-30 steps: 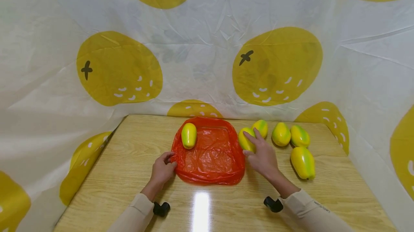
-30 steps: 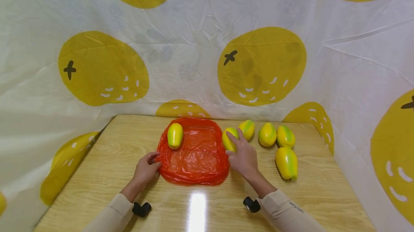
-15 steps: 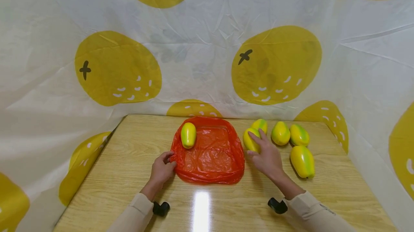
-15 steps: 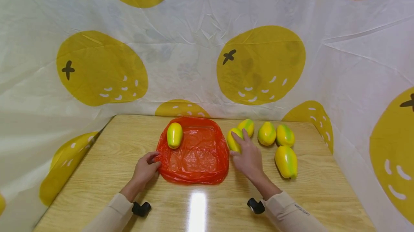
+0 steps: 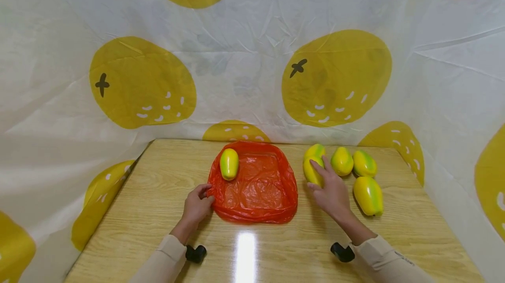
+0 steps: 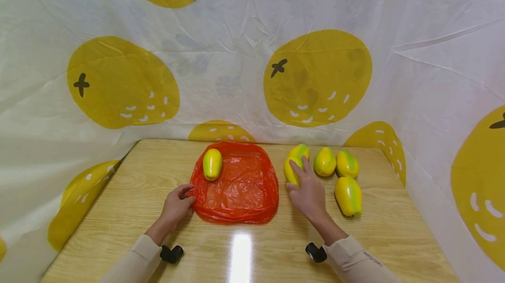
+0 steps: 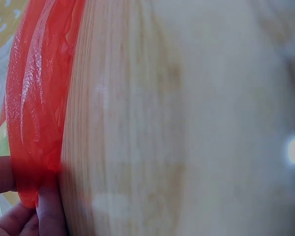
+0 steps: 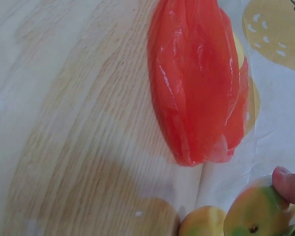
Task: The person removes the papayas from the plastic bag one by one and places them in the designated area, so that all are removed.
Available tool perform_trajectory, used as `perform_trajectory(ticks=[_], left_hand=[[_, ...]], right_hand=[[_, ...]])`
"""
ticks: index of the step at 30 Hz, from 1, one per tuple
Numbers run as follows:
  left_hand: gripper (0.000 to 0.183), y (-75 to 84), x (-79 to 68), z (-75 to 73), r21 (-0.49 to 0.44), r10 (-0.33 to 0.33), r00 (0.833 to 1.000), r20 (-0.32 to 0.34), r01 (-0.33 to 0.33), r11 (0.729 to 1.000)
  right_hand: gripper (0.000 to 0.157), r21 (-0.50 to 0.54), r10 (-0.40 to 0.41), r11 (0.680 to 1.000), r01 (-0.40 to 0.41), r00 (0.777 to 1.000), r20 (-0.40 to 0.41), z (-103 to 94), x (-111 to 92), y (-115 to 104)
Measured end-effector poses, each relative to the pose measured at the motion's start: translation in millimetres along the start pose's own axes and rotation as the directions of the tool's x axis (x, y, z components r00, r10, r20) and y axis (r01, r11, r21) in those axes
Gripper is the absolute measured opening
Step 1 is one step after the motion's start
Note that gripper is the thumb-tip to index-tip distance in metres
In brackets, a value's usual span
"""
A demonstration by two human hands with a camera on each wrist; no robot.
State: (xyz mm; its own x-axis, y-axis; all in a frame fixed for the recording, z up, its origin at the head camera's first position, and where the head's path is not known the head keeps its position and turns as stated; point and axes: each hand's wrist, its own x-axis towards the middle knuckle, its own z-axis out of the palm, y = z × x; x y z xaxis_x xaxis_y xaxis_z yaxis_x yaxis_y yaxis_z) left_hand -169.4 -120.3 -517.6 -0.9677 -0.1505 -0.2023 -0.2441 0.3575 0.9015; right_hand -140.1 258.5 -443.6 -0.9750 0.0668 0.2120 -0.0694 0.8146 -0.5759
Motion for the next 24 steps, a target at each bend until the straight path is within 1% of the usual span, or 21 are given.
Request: perform_trajectory(ticks=[4, 10, 17, 24], left_hand=[[0.044, 0.6, -0.1, 0.1, -0.005, -0.012, 1.0, 0.007, 0.012, 1.0], [0.044, 1.4, -1.4, -1.5, -0.012, -0.004, 1.0, 0.015, 0.004, 1.0], [0.044, 2.2, -2.3, -2.4, -0.011, 0.001, 1.0, 0.019, -0.001, 1.0], [0.045, 0.4, -0.8, -1.1, -0.01, -0.006, 1.0, 0.021, 0.006, 1.0]], right_hand=[[0.069, 0.0, 0.002, 1.0, -0.002, 1.0, -0.007, -0.3, -1, 4], [0.068, 0.005, 0.006, 1.0, -0.006, 1.0, -0.015, -1.1, -2, 8], [0.067, -0.026, -0.011, 1.0, 0.01, 0.998, -0.068, -2.8, -3, 15], [0.066, -0.05, -0.026, 0.999, 0.021, 0.994, -0.102, -3.3, -5, 21]])
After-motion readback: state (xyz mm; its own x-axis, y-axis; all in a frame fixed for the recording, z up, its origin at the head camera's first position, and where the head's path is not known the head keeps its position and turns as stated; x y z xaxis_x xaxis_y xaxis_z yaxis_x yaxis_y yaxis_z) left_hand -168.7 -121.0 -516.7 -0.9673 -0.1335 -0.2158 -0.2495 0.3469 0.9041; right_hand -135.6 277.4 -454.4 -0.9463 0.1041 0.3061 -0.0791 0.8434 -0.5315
